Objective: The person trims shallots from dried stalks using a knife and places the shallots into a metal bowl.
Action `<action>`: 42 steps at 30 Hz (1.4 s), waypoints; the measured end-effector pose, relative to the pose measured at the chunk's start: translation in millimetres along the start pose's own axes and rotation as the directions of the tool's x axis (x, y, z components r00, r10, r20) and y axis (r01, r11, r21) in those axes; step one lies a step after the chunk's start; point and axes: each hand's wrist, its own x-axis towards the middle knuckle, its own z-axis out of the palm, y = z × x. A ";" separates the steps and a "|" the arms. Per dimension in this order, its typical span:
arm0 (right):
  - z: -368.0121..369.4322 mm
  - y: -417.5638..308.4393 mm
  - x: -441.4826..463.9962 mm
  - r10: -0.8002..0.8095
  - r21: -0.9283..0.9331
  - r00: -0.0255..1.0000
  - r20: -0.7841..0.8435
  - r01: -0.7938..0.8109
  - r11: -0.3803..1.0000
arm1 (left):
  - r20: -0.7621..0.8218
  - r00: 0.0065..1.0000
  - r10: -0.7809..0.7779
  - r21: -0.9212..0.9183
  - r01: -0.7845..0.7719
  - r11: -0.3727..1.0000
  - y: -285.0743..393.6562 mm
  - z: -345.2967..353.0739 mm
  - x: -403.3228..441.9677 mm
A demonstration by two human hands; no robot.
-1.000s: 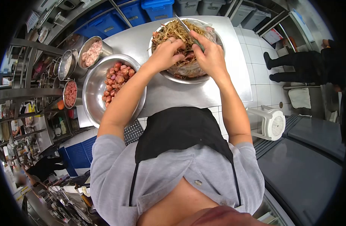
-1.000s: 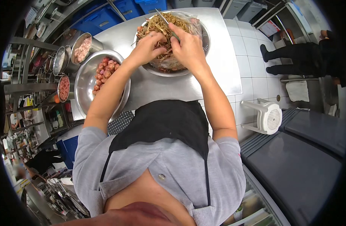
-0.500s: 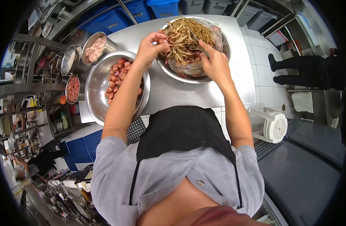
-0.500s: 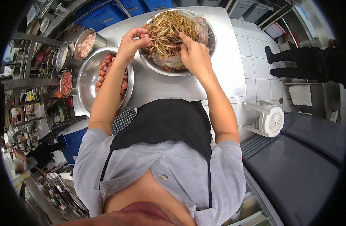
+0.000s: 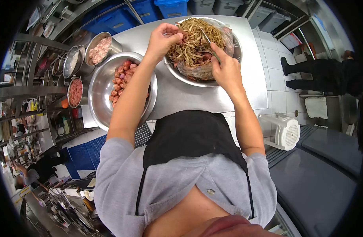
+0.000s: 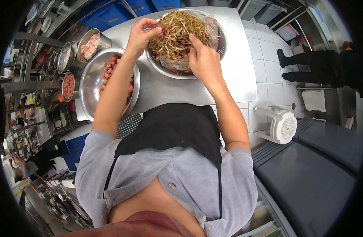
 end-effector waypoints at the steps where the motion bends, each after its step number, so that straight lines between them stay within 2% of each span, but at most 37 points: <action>1: -3.6 -6.9 -4.4 -0.018 0.011 1.000 -0.008 0.018 1.000 | -0.008 1.000 -0.010 0.019 0.010 1.000 1.0 3.6 -0.7; 3: -3.2 -13.8 -10.2 -0.066 0.017 0.998 -0.020 0.067 0.998 | -0.050 0.999 0.006 0.099 -0.001 0.995 -2.9 6.3 0.0; 8: 18.9 -18.7 -14.5 -0.173 -0.036 0.985 -0.015 0.172 0.984 | -0.027 0.996 0.087 0.066 -0.085 0.994 -16.0 4.9 -1.0; 12: 26.0 -15.3 -14.6 -0.171 -0.025 0.985 0.006 0.171 0.985 | -0.048 0.989 0.143 0.073 -0.139 0.988 -21.5 5.8 -1.2; 18: 24.1 -16.8 -18.7 -0.182 -0.064 0.983 0.032 0.183 0.981 | -0.087 0.981 0.176 0.222 -0.153 0.963 -16.8 14.1 -3.4; 21: 27.4 -17.9 -14.9 -0.168 -0.066 0.985 0.031 0.170 0.983 | -0.097 0.959 0.268 0.447 -0.198 0.872 -5.1 20.2 -10.4; 24: 41.4 -16.7 8.2 -0.121 -0.039 0.987 0.103 0.126 0.991 | -0.103 0.966 0.239 0.412 -0.177 0.894 -8.7 25.0 -15.0; 27: 61.2 -6.5 15.3 -0.063 -0.080 0.993 0.104 0.071 0.994 | -0.085 0.970 0.229 0.098 -0.220 0.970 -10.8 25.5 -17.3; 30: 51.9 -12.7 12.9 -0.018 -0.122 0.990 0.141 0.035 0.992 | -0.053 0.994 0.095 -0.179 -0.103 0.978 -6.1 13.0 -27.5; 31: 46.7 -13.7 12.3 -0.019 -0.111 0.990 0.141 0.034 0.993 | -0.011 0.999 0.041 -0.216 -0.042 0.976 -4.6 7.2 -32.5; 34: 46.1 -6.8 12.4 -0.026 -0.114 0.989 0.148 0.043 0.993 | 0.015 1.000 -0.024 -0.287 0.027 0.958 -0.2 2.5 -45.5; 38: 49.2 0.0 11.1 -0.029 -0.156 0.988 0.151 0.052 0.986 | -0.015 0.998 0.068 -0.408 -0.068 0.911 7.1 -6.8 -50.3; 42: 41.4 -10.5 6.7 -0.090 -0.123 0.990 0.113 0.103 0.987 | -0.057 0.998 0.036 -0.287 -0.051 0.956 20.6 -7.9 -56.4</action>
